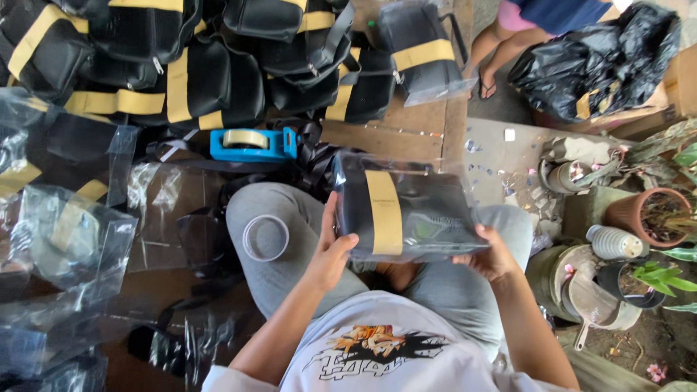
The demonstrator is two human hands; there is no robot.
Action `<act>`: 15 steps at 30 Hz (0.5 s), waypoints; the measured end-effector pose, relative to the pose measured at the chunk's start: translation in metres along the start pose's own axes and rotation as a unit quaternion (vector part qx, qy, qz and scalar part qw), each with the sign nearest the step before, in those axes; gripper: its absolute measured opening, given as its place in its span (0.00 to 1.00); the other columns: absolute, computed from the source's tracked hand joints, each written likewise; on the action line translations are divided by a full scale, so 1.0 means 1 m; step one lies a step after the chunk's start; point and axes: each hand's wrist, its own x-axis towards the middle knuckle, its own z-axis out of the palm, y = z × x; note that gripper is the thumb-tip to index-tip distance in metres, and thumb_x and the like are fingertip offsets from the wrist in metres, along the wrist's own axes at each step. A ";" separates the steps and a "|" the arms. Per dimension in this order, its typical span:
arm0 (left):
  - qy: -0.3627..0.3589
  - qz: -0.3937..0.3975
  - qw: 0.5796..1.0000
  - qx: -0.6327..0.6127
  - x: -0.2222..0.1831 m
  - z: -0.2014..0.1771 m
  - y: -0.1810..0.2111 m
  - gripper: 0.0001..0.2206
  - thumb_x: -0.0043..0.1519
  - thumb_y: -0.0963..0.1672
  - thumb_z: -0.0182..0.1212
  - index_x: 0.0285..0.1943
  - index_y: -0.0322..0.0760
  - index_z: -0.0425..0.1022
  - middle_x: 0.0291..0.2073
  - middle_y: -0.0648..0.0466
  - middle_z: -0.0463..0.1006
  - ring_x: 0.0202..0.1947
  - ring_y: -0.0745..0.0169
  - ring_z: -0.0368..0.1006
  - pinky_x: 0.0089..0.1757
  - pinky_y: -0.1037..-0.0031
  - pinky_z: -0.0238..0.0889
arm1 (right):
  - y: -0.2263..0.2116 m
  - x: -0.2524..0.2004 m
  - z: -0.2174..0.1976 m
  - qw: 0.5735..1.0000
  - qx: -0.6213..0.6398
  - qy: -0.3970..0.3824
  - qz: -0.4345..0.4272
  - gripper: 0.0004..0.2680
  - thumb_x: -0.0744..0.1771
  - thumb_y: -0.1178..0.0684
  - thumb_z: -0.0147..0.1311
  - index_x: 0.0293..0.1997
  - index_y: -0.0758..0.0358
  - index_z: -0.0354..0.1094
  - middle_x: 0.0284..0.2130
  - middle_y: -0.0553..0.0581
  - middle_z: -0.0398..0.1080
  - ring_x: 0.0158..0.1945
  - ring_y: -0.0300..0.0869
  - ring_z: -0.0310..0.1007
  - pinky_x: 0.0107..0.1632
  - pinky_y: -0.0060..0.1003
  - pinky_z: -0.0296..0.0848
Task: The person packs small black bags into clear plastic pouches and applies adhesive tape to secure a strap on one of the bags.
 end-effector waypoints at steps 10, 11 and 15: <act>0.122 0.097 0.962 -0.224 0.019 -0.033 -0.010 0.28 0.69 0.58 0.40 0.79 0.57 0.54 0.70 0.50 0.67 0.62 0.37 0.71 0.56 0.44 0.70 | -0.035 0.061 0.102 0.992 0.044 -0.079 -0.089 0.24 0.63 0.39 0.58 0.53 0.75 0.65 0.40 0.75 0.74 0.34 0.64 0.80 0.34 0.61 0.82; 0.138 0.101 0.967 -0.190 0.024 -0.044 -0.024 0.21 0.69 0.58 0.39 0.65 0.55 0.62 0.59 0.55 0.74 0.56 0.46 0.75 0.57 0.44 0.69 | -0.039 0.072 0.112 0.986 0.039 -0.125 -0.099 0.25 0.62 0.38 0.58 0.52 0.75 0.66 0.36 0.75 0.74 0.32 0.62 0.80 0.32 0.58 0.84; 0.175 -0.022 0.983 0.042 0.030 -0.025 -0.031 0.23 0.72 0.46 0.42 0.75 0.35 0.62 0.71 0.44 0.67 0.66 0.43 0.69 0.63 0.54 0.60 | -0.093 0.015 0.260 0.978 0.109 -0.162 -0.069 0.26 0.59 0.38 0.62 0.49 0.75 0.63 0.34 0.77 0.75 0.30 0.63 0.80 0.32 0.49 0.87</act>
